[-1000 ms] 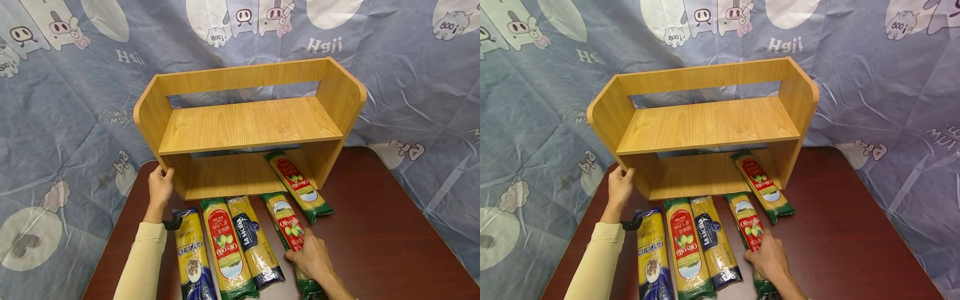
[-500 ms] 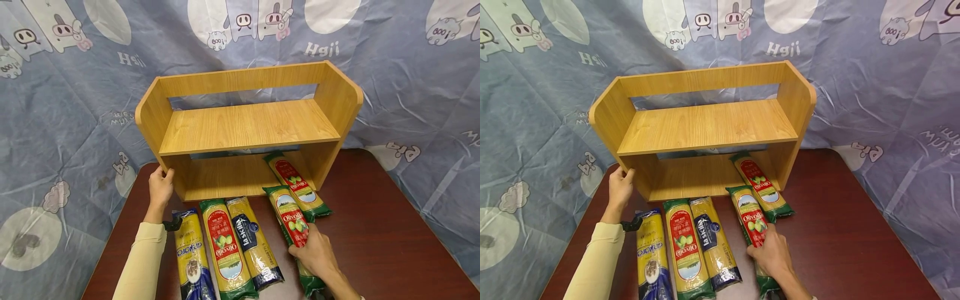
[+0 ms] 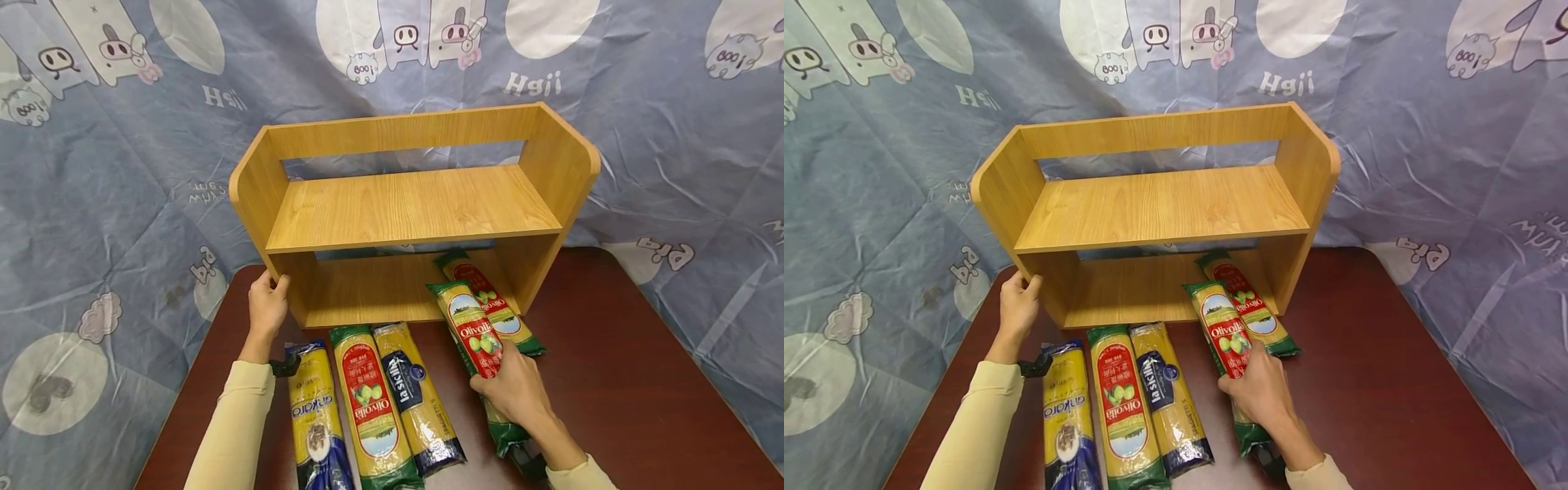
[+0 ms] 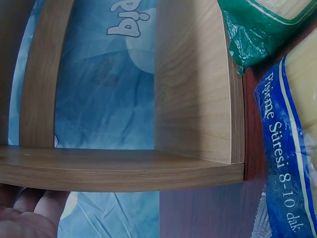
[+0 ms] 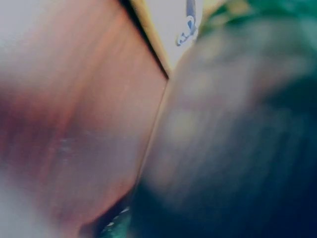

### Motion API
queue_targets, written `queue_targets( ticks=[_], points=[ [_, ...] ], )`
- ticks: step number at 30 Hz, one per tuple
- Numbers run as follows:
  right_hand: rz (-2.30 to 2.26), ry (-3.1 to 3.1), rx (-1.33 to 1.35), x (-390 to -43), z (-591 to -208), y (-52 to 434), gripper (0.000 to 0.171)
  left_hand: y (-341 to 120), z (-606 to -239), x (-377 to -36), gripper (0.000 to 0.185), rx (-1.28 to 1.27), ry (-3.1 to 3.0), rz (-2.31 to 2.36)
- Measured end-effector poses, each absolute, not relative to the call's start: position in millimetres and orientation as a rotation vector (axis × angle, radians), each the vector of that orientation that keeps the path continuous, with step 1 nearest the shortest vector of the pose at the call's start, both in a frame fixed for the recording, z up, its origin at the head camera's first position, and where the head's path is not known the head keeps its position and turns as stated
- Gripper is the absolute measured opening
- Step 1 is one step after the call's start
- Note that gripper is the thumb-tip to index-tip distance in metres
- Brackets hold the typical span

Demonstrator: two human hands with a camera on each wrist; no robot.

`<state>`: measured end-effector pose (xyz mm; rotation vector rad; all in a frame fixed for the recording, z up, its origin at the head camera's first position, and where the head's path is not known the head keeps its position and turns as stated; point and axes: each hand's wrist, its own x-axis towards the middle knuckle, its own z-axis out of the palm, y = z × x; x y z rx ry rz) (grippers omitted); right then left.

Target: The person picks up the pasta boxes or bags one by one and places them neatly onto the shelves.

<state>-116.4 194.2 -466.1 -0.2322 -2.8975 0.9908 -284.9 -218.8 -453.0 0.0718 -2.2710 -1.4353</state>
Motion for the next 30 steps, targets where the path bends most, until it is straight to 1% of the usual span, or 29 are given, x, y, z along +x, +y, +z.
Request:
queue_targets(
  ticks=[15, 23, 30],
  points=[
    [0.969, -2.899, -0.115, -150, -455, 183, 0.081, -219, -454, -286, 0.022, 0.067, -2.267, -1.425],
    [1.005, -2.896, -0.078, -173, -454, 180, 0.090, -220, -455, -285, 0.024, 0.054, -2.268, -1.462],
    [1.055, -2.904, -0.056, -195, -457, 177, 0.086, -222, -454, -285, 0.022, 0.059, -2.286, -1.430]
  ],
)
